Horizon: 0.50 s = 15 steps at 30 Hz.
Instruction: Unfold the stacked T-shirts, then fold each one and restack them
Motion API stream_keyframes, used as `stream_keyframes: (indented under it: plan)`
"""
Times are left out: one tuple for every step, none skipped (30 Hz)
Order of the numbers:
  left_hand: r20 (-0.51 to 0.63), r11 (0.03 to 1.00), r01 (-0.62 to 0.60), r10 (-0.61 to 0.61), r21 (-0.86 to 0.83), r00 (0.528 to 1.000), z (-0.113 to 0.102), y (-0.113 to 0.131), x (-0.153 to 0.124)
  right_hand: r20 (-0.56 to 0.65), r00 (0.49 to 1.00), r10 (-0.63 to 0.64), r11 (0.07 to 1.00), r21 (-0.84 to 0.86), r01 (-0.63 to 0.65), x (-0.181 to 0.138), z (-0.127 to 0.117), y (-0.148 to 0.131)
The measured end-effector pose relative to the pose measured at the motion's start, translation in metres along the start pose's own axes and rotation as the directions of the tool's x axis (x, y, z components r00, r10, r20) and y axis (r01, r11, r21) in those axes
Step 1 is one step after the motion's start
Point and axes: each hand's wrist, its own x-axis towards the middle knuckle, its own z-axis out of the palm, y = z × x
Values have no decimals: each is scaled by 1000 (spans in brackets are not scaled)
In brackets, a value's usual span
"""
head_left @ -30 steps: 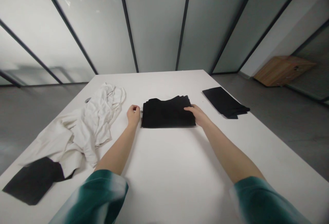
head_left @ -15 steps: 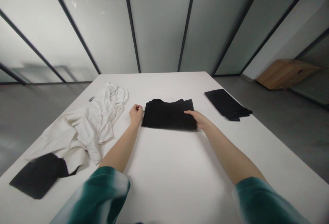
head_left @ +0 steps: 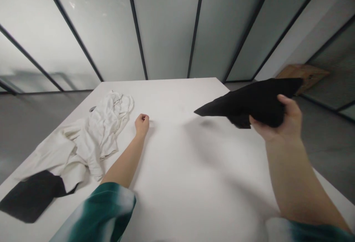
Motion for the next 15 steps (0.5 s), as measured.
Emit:
stream_keyframes:
  plan:
    - [2,1000,1,-1,3,1000,0,-1,0,-25,998,-64,998,-5,64,-1,-3,-12]
    - [3,1000,-2,2,6,1000,0,-1,0,-38,992,-122,993,-13,121,1,-7,-22]
    - [1,1000,-6,6,7,1000,1,-2,0,-42,984,-172,985,-24,171,4,-11,-30]
    - [-2,1000,-10,10,7,1000,1,-2,0,-35,977,-211,977,-39,210,10,-16,-37]
    - [-4,1000,-13,13,5,1000,1,-3,1,-24,970,-241,969,-62,239,19,-20,-41]
    - [-6,1000,-13,13,3,1000,1,-3,1,-15,965,-262,961,-92,259,30,-25,-44]
    - [-6,1000,-12,12,2,1000,1,-3,1,-1,962,-273,954,-128,270,45,-29,-45]
    - [-6,1000,-10,10,3,1000,1,-3,1,15,961,-277,947,-166,275,61,-32,-45]
    - [-4,1000,-7,7,5,1000,1,-3,1,28,961,-276,940,-200,275,79,-34,-44]
    - [-3,1000,-5,5,8,1000,1,-3,1,29,965,-261,939,-222,261,98,-35,-43]
    - [-2,1000,-2,2,11,1000,0,-2,1,36,968,-249,937,-243,250,117,-34,-43]
    - [-2,1000,-2,2,13,1000,0,-2,1,57,965,-256,926,-272,261,134,-33,-43]
    - [-4,1000,-4,4,12,1000,0,-2,1,92,958,-273,911,-296,288,150,-31,-43]
    - [-6,1000,-7,7,12,1000,0,-2,1,116,945,-306,897,-297,327,162,-30,-44]
    - [-9,1000,-9,9,13,1000,0,-2,1,126,929,-349,885,-282,371,171,-30,-44]
